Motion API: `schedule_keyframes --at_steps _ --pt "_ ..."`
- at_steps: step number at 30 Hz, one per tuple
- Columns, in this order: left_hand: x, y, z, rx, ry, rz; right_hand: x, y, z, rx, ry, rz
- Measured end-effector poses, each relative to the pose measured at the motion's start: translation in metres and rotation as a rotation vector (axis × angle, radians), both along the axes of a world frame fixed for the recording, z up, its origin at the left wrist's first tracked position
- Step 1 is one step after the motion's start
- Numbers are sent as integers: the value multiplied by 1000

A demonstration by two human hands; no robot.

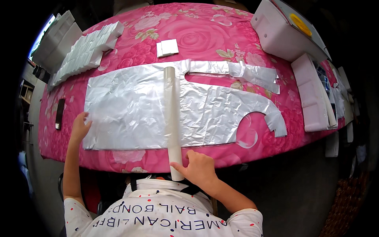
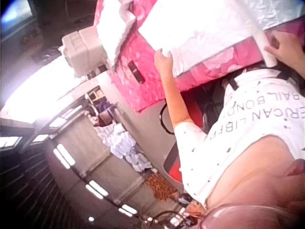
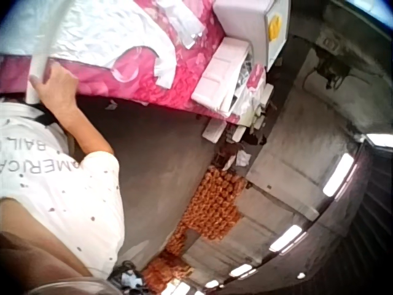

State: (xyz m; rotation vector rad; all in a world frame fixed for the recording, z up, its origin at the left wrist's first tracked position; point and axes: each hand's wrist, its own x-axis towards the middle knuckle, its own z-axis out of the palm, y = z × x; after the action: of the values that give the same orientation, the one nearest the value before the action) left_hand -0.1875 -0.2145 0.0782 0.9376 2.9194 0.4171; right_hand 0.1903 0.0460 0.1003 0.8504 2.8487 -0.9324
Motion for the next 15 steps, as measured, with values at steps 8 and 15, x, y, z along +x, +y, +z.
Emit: schedule_keyframes --at_steps 8,15 --pt "138 160 4 521 3 -603 -6 -8 -6 -268 -123 -104" --pt "181 207 -44 396 -137 -671 10 0 -6 -323 -152 -144"
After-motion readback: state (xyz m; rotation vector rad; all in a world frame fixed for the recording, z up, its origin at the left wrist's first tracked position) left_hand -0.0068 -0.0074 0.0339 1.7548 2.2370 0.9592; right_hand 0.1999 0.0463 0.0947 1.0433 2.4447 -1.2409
